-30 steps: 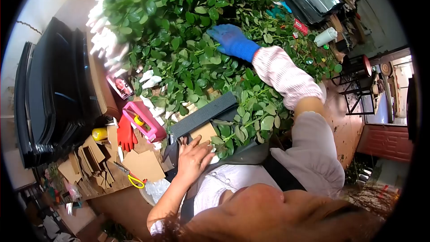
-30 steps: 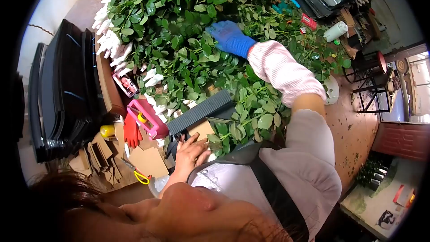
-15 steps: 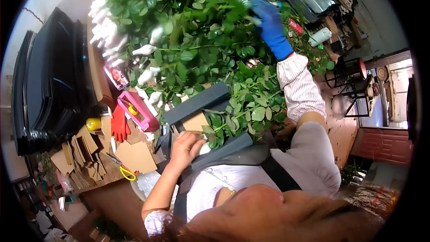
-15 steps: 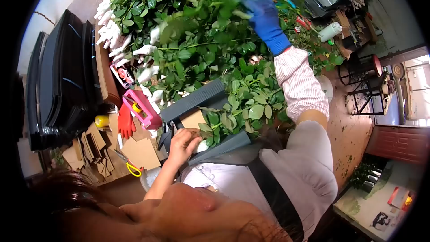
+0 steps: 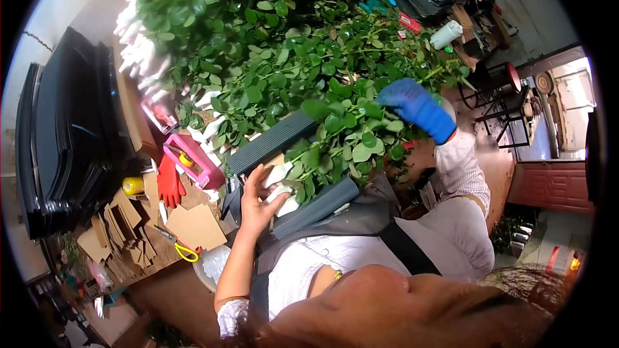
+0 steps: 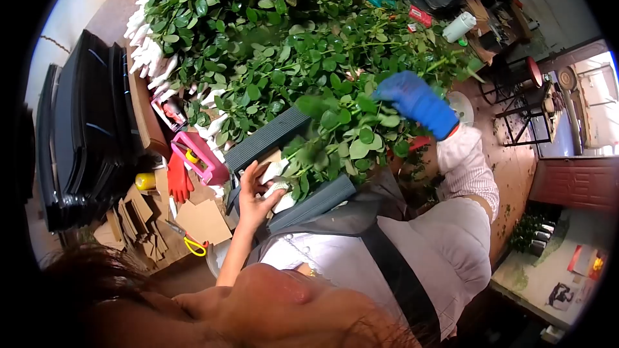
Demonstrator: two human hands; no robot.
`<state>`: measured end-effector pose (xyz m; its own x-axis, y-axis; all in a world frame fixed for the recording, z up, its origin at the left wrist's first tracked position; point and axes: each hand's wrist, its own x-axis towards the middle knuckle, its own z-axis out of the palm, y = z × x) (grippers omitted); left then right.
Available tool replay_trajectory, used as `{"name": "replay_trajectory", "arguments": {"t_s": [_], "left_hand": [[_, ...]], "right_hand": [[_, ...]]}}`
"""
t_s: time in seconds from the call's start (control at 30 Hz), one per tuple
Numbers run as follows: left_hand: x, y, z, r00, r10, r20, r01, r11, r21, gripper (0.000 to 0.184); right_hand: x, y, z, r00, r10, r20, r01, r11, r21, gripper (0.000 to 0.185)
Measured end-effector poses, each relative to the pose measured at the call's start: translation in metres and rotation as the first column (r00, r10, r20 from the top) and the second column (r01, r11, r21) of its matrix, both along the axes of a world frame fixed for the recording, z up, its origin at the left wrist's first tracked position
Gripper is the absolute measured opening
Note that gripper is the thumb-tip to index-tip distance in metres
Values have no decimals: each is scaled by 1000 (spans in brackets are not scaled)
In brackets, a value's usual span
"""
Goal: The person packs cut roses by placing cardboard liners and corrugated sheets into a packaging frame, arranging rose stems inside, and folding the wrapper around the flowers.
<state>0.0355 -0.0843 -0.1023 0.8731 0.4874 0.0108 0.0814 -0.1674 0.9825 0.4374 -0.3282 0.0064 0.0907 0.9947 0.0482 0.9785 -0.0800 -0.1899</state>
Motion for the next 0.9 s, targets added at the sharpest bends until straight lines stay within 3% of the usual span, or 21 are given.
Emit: {"name": "replay_trajectory", "arguments": {"t_s": [0.03,0.07,0.13,0.17,0.2,0.27,0.33,0.4,0.47,0.53,0.63,0.67,0.73,0.8,0.9], "left_hand": [[3,-1,12,999,13,-35,-14,1000,-22,82],[4,0,18,998,-21,-52,24,998,60,75],[6,3,25,993,-73,-89,91,970,227,61],[7,-2,24,997,-50,-53,62,968,242,50],[7,-3,30,995,-52,-88,76,951,300,52],[5,-4,27,997,-31,-74,57,925,376,50],[4,-5,31,994,-37,-99,68,939,336,51],[5,-6,33,992,-42,-122,79,948,309,51],[5,-4,34,988,-49,-148,93,949,302,51],[4,-3,29,992,-50,-120,89,933,348,51],[3,-1,29,990,-70,-120,106,937,332,52],[4,0,26,990,-88,-110,120,933,338,53],[6,-1,28,992,-65,-108,99,932,348,51],[7,1,31,991,-67,-113,104,924,369,51],[7,2,30,990,-66,-123,106,930,353,50]], "right_hand": [[-12,-4,-12,997,-21,74,23,999,-24,45],[-17,-7,-30,999,23,-24,-21,997,76,47],[-22,-10,-46,987,91,135,-91,996,-7,47],[-17,-14,-48,998,46,30,-40,983,-177,47],[-16,-7,-28,998,-15,-65,-9,939,-343,47],[-19,28,42,952,-229,-201,39,747,-663,49],[3,52,47,939,-143,-312,39,948,-316,46],[12,107,34,955,-101,-278,104,995,-5,41],[11,161,3,977,-209,-52,210,977,27,44],[21,209,-48,907,-272,322,339,924,-175,37],[49,237,-86,885,-205,418,416,752,-512,35],[57,235,-84,873,-282,398,448,786,-426,31],[35,227,-20,873,-403,276,479,818,-319,28],[29,207,25,873,-418,252,457,881,-121,30],[36,191,67,889,-371,268,400,914,-62,36]]}}
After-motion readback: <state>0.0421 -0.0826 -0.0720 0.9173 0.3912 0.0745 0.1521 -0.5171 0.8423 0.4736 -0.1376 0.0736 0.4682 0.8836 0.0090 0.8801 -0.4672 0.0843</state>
